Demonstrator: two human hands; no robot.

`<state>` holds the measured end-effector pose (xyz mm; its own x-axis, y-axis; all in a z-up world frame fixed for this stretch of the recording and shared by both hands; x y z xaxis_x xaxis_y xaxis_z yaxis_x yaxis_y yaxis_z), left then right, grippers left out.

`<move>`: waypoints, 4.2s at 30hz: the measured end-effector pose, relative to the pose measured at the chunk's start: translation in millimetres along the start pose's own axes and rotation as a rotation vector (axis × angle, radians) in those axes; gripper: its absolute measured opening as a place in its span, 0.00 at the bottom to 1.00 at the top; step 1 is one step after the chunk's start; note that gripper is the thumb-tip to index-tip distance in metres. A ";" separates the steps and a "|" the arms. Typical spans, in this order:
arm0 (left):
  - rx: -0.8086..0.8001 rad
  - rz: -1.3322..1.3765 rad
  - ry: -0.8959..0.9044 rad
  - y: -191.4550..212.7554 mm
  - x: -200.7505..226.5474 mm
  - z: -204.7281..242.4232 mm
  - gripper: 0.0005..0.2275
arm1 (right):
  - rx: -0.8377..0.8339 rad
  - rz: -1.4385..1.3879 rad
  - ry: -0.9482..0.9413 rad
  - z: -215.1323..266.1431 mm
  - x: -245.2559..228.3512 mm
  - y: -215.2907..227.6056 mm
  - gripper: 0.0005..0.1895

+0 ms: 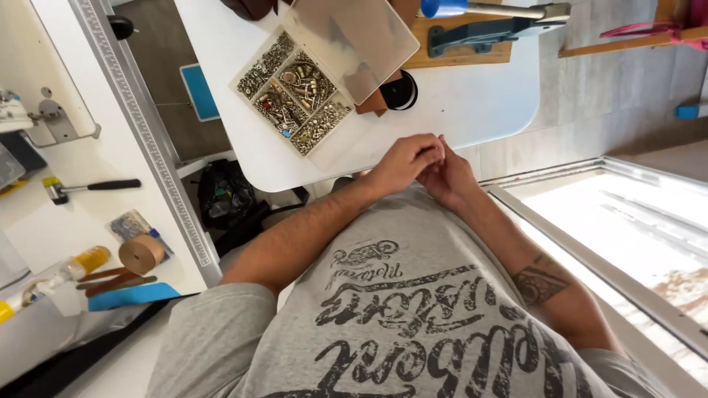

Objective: The person threads a metal buckle onto a leather strap, folds the end, and then selects rivets from a storage box to prepare for fastening.

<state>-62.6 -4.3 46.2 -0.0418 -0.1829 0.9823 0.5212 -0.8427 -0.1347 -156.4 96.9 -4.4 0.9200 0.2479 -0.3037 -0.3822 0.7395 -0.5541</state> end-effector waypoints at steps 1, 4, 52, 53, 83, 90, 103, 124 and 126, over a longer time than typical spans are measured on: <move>0.016 -0.002 -0.002 -1.5 2.2 -3.6 0.07 | -0.008 0.011 -0.009 -7.4 -4.6 7.6 0.19; 0.025 -0.171 -0.089 -8.5 6.7 -20.4 0.05 | -0.115 0.027 -0.051 -37.2 -23.6 32.6 0.22; 0.633 -0.181 0.405 -74.5 -22.1 -60.3 0.06 | -0.150 1.255 0.933 -156.9 -265.4 60.0 0.15; 0.628 -0.193 0.404 -73.7 -22.9 -61.6 0.07 | -0.151 1.262 0.947 -158.4 -266.1 60.6 0.16; 0.729 0.290 0.380 -98.9 -24.4 -156.0 0.05 | -0.220 0.611 0.220 -73.2 -229.6 53.2 0.04; 0.722 0.265 0.421 -93.0 -47.1 -120.6 0.06 | -0.054 0.601 0.247 -136.6 -267.7 79.5 0.03; 0.889 0.302 0.521 -81.6 -73.7 -26.0 0.11 | -0.053 0.262 0.014 -185.3 -253.7 99.5 0.06; 0.936 0.237 0.591 -77.0 -72.6 13.2 0.10 | 0.204 0.231 -0.023 -171.3 -249.3 69.8 0.03; 0.944 0.227 0.623 -77.5 -75.9 18.1 0.09 | 0.194 0.220 -0.017 -164.5 -252.0 66.9 0.02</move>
<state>-84.4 84.0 -15.6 -0.1422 -0.7215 0.6776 0.9897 -0.0922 0.1096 -428.2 -19.0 -92.4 0.8186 0.4252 -0.3862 -0.5507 0.7722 -0.3169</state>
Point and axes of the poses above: each hand's wrist, its own z-axis away from the middle knuckle, its own y-axis out of the back of the hand, x = y × z, the point moved 3 cm from there along -z, towards the middle knuckle, and after that the axes turned 2 degrees about -x, right-handed, at the moved point
